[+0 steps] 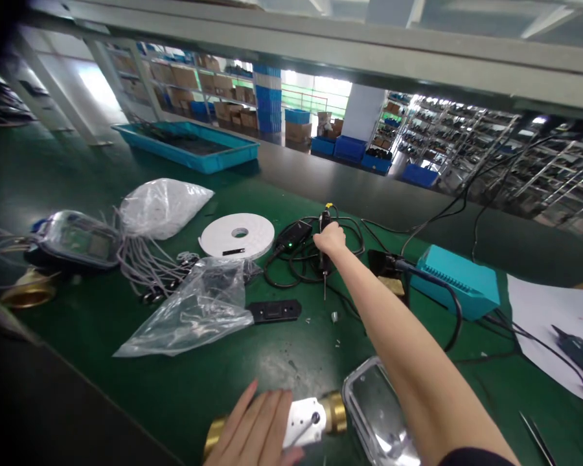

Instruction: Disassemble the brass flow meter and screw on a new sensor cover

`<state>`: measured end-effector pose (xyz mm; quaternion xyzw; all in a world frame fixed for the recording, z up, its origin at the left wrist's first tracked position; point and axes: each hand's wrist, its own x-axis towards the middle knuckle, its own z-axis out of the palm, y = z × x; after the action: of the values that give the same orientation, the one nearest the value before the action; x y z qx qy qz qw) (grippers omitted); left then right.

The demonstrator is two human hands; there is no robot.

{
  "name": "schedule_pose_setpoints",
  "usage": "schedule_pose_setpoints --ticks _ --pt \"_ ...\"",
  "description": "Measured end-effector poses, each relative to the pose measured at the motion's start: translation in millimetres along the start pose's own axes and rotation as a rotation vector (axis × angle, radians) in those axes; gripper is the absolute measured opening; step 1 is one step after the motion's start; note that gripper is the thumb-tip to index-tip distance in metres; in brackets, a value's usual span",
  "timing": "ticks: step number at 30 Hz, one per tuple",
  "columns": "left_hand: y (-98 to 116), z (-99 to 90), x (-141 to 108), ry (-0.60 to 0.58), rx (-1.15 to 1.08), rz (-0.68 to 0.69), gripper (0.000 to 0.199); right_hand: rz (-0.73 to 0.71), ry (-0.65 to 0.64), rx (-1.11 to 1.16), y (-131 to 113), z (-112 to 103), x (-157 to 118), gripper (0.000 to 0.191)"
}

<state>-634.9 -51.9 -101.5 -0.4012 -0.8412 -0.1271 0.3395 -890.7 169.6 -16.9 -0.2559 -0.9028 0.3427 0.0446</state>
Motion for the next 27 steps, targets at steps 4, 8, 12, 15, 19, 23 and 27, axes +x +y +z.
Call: schedule_pose_setpoints --ticks 4,8,12,15,19,23,27 --pt "-11.5 -36.1 11.6 -0.114 -0.108 -0.031 0.051 -0.237 -0.039 -0.133 -14.0 -22.2 -58.3 0.039" --pt "-27.4 -65.2 6.2 -0.104 -0.190 -0.267 0.036 -0.513 -0.102 -0.238 -8.7 -48.0 -137.9 0.029" --pt "-37.1 -72.1 -10.8 -0.115 -0.253 -0.352 0.034 -0.748 -0.242 -0.189 20.6 -63.5 -214.0 0.019" --pt "-39.7 -71.8 -16.6 -0.138 -0.280 -0.358 0.033 -0.960 -0.411 -0.193 47.4 -63.3 -253.4 0.037" --pt "-41.2 -72.6 -14.7 -0.129 -0.284 -0.322 0.032 -1.167 -0.526 -0.339 65.9 -57.4 -278.1 0.055" --pt "-47.0 -74.7 -5.8 -0.134 -0.330 -0.340 0.032 -1.196 -0.525 -0.328 64.1 -61.3 -284.3 0.050" --pt "-60.5 -68.2 7.4 -0.141 -0.404 -0.363 0.029 -1.148 -0.518 -0.290 64.9 -69.2 -286.7 0.051"
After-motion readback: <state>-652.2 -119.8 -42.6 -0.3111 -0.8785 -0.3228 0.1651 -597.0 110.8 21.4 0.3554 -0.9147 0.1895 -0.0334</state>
